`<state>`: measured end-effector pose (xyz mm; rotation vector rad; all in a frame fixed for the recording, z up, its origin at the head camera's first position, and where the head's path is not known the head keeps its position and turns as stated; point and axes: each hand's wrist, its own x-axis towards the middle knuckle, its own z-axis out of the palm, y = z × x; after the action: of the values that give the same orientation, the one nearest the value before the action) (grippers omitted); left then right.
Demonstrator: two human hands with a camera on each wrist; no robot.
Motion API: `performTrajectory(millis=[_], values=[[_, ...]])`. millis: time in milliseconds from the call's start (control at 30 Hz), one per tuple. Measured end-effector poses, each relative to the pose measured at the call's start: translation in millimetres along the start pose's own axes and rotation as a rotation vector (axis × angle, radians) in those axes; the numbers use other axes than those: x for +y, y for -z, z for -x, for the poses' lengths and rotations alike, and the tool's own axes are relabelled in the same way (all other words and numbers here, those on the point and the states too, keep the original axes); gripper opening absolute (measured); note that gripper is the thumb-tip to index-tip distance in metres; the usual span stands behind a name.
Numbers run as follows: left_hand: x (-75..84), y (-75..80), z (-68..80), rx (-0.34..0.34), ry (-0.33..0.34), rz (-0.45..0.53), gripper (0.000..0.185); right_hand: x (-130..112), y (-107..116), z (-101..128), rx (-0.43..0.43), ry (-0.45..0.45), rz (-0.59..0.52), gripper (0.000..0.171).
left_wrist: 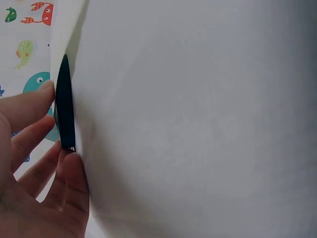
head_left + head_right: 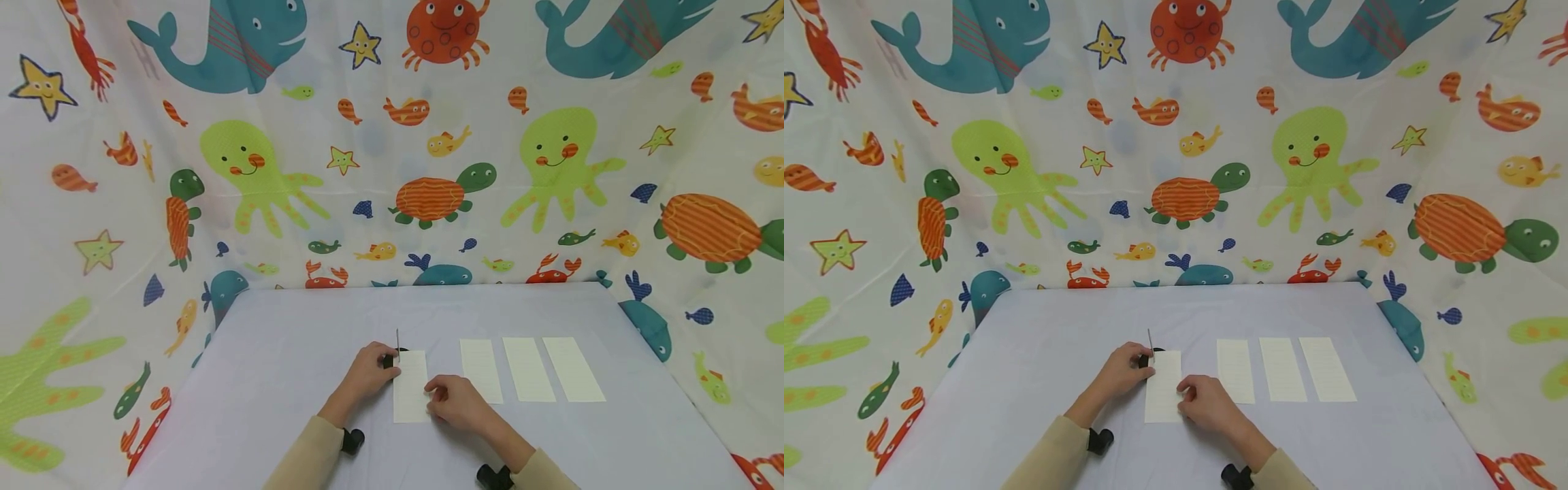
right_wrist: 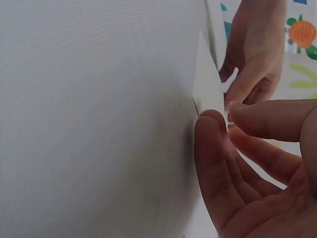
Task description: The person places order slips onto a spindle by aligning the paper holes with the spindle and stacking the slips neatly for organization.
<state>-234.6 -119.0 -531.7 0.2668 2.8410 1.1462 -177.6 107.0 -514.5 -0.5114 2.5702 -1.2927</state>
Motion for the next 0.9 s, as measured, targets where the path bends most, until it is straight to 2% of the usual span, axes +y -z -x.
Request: performTrajectory(millis=[400, 667, 800, 900], values=[[-0.3, -4.6, -0.8, 0.005, 0.011, -0.001, 0.031, 2.5, 16.8, 10.0, -0.021, 0.027, 0.138, 0.016], [-4.9, -4.0, 0.9, 0.021, -0.039, 0.016, 0.029, 6.0, 34.3, 11.9, -0.042, 0.097, 0.279, 0.014], [-5.0, -3.0, 1.1, 0.016, -0.020, 0.025, 0.030, 8.1, 45.2, 11.8, -0.058, 0.086, 0.371, 0.019], [-4.9, -2.6, 1.0, 0.013, -0.010, 0.028, 0.030, 9.1, 53.3, 11.0, -0.062, 0.038, 0.430, 0.024]])
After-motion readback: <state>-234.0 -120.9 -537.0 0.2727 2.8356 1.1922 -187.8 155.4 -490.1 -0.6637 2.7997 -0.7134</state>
